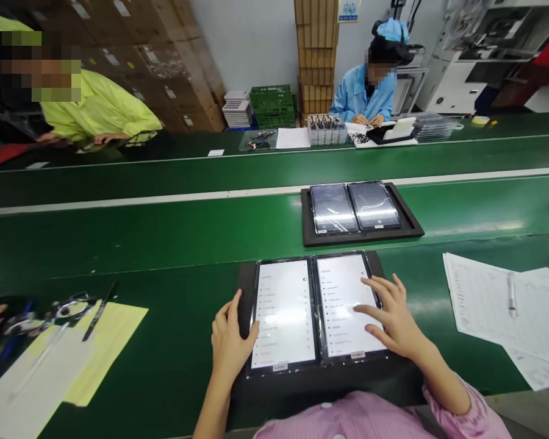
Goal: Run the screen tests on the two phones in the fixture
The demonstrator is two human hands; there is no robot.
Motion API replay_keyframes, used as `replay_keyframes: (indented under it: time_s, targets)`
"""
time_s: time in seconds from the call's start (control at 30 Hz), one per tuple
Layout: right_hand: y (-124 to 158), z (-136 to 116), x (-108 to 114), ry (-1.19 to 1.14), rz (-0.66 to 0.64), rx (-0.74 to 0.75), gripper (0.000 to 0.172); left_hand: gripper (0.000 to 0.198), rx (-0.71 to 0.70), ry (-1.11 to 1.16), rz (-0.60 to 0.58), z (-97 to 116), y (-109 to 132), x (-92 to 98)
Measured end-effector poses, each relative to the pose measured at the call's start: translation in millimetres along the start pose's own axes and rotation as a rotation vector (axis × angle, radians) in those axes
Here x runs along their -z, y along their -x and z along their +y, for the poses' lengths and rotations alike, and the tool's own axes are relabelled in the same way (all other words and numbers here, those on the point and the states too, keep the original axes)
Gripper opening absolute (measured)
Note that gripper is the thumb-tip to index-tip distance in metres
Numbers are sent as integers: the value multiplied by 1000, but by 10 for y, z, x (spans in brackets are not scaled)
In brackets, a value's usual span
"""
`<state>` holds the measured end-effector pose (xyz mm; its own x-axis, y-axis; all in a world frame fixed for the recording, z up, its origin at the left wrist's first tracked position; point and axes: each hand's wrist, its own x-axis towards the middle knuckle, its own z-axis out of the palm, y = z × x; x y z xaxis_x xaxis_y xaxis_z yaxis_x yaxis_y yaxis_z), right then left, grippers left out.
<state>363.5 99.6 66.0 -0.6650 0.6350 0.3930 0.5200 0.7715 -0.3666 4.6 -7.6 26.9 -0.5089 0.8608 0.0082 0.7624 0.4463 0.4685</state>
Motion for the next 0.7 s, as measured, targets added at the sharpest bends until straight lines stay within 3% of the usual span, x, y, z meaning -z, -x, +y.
replay_keyframes:
  time_s: [0.1, 0.17, 0.33, 0.7]
  targets:
    - [28, 63, -6, -72, 191, -5, 46, 88, -43, 0, 25, -35, 3, -26]
    - [21, 62, -86, -102, 245, 41, 45, 87, -122, 54, 49, -88, 5, -54]
    - [-8, 15, -228, -124, 176, 131, 40, 71, -228, 130, 94, -188, 16, -98]
    - [6, 52, -200, -4, 141, 59, 36, 74, -291, 89, 94, -152, 47, -93]
